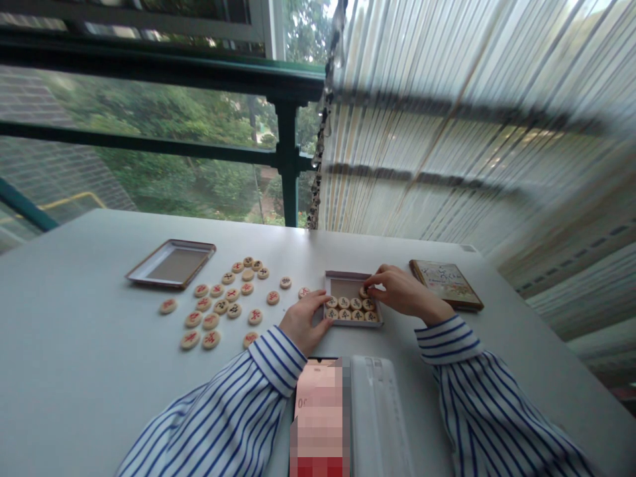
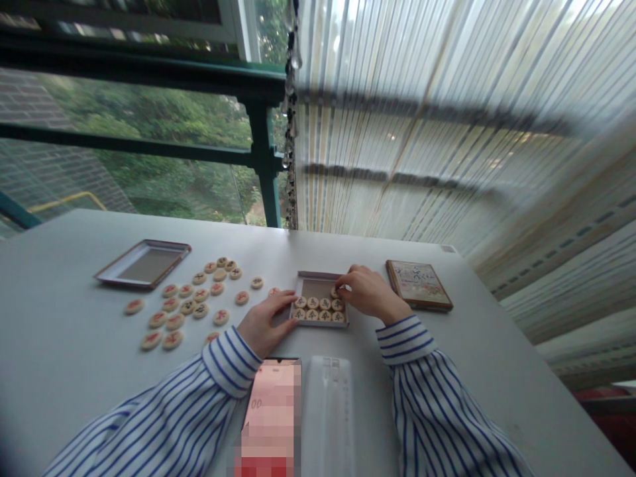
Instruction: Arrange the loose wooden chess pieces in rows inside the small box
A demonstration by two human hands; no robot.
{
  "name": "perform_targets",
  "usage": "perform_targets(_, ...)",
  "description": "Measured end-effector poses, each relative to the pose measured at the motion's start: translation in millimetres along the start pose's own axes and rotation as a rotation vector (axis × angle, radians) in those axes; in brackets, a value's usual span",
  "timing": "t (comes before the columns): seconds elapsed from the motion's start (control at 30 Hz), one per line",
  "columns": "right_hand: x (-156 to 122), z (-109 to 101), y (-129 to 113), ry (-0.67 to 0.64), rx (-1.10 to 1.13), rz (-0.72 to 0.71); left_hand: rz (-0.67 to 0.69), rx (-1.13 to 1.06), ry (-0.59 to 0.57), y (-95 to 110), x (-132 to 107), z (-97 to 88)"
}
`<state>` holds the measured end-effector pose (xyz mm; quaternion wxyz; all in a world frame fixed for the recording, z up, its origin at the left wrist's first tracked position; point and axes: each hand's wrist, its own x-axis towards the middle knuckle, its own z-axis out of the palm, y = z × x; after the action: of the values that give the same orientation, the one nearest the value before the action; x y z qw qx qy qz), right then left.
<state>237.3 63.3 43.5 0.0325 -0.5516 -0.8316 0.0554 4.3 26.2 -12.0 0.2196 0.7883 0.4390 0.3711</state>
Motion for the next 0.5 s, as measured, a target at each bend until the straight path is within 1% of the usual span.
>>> perform_targets(0.3, -0.4, -1.9, -1.9, -0.018, -0.010, -0.009, 0.043, 0.010, 0.023, -3.1, -0.1, 1.4)
perform_targets(0.5, -1.7, -3.8, -3.6, -0.032, -0.018, -0.007, 0.027, 0.011, 0.027, -1.8, 0.1, 1.9)
